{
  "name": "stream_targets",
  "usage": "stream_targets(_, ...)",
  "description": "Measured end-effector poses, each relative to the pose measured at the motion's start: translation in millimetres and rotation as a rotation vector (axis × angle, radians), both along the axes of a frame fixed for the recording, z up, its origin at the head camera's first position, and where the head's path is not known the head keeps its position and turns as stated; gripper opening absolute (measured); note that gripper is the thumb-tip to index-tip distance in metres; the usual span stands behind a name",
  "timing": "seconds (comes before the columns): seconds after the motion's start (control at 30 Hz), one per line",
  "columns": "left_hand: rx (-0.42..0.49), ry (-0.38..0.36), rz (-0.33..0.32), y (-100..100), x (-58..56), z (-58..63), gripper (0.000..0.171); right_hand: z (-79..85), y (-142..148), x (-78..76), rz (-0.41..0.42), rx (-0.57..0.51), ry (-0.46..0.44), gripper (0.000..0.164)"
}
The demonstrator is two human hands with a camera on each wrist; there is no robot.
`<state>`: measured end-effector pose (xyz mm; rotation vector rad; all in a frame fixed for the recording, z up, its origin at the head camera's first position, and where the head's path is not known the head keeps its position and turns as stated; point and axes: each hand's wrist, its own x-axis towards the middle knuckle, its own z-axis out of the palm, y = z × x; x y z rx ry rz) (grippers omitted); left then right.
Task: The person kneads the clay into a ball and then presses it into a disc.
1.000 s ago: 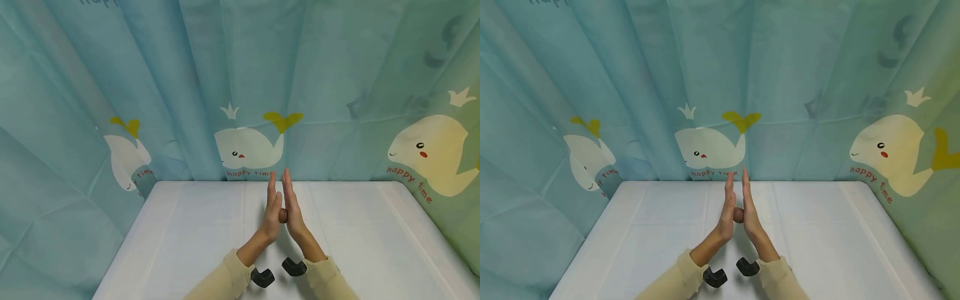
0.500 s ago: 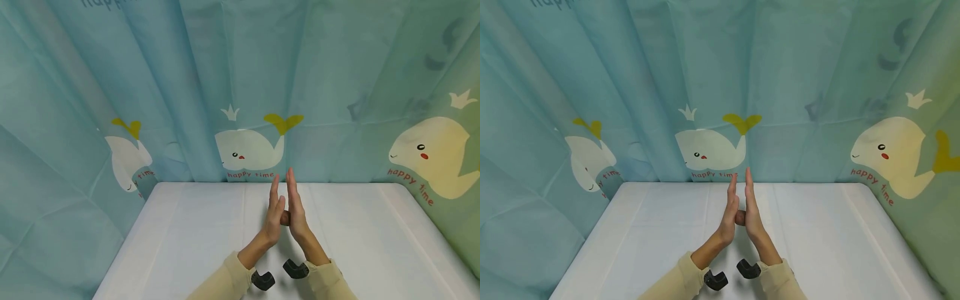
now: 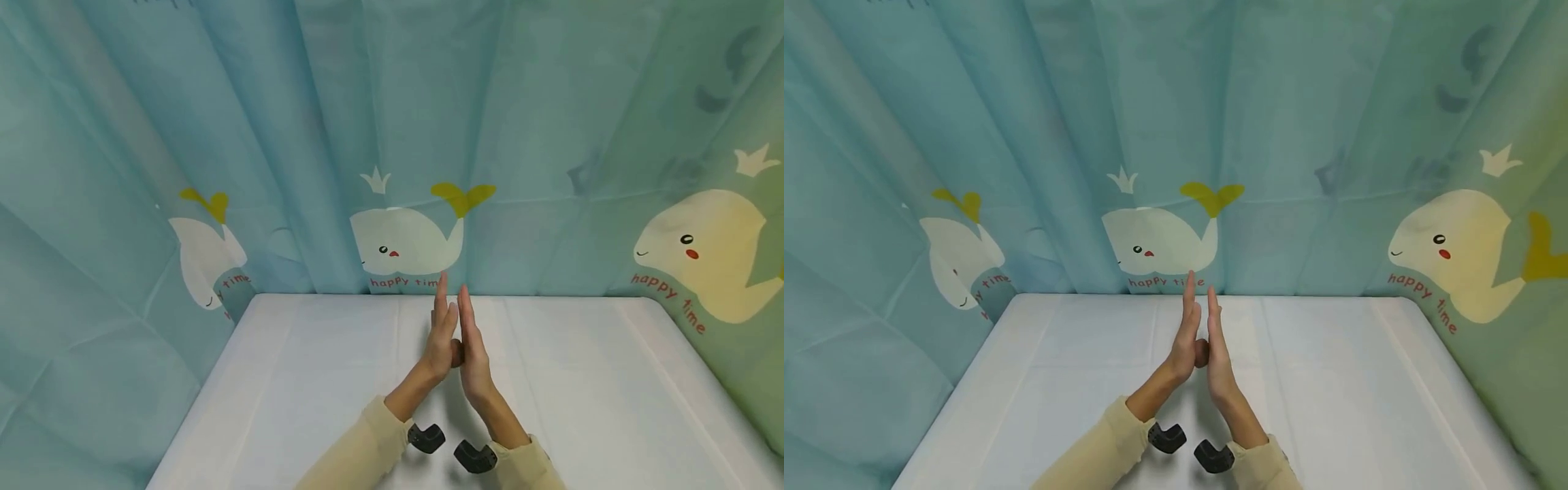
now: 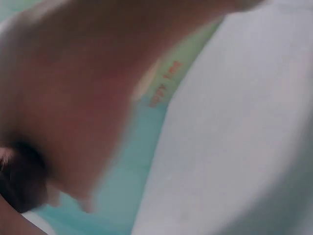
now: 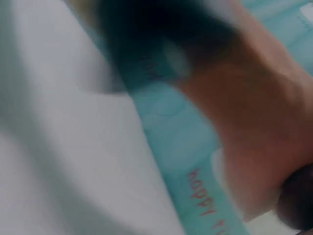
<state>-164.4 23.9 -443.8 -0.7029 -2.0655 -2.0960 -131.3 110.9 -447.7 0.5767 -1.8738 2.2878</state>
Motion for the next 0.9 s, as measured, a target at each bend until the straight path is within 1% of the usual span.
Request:
stream_targets(0.07, 0.008, -0.005, -0.027, 3, 2.4, -3.2, 0.069, 6.1, 3, -4.1, -0.009, 0.005, -0.003, 0.059)
stream_targets(0.17, 0.043, -0.01, -0.051, 5, 5.4, -4.8, 0.067, 9.1, 8, -14.0, -0.017, 0.021, -0.007, 0.059)
stream_targets(0.23, 0.06, -0.01, -0.069, 6, 7.4, -2.0, 0.067, 7.9, 9, -19.4, -0.017, 0.006, -0.03, 0.059)
stream_targets(0.33, 0.056, -0.001, -0.071, 5, 7.6, 4.7, 0.067, 4.1, 7, -22.0, -0.006, -0.034, -0.067, 0.058)
stream_targets(0.4, 0.066, 0.006, -0.058, 3, 3.8, 8.5, 0.066, 2.0, 4, -18.9, 0.009, -0.042, -0.073, 0.058)
stream_targets(0.5, 0.071, 0.021, -0.002, -2, -6.7, 9.9, 0.064, 2.5, -3, -10.0, 0.029, -0.014, -0.043, 0.058)
stream_targets(0.6, 0.035, -0.004, 0.041, -7, -14.7, 4.3, 0.063, 6.4, -7, -2.3, 0.019, 0.027, -0.016, 0.057)
stream_targets(0.67, 0.017, -0.031, 0.047, -8, -15.2, -0.6, 0.063, 10.2, -7, -0.4, 0.001, 0.066, 0.007, 0.056)
stream_targets(0.73, -0.018, -0.036, 0.054, -6, -11.2, -5.1, 0.064, 12.9, -5, -2.0, -0.015, 0.111, 0.023, 0.055)
stream_targets(0.83, -0.061, 0.012, 0.057, -1, 0.1, -9.8, 0.063, 15.2, 1, -9.6, -0.036, 0.143, 0.037, 0.055)
stream_targets(0.9, -0.065, 0.044, 0.064, 3, 8.4, -10.3, 0.063, 13.7, 5, -16.8, -0.041, 0.139, 0.017, 0.054)
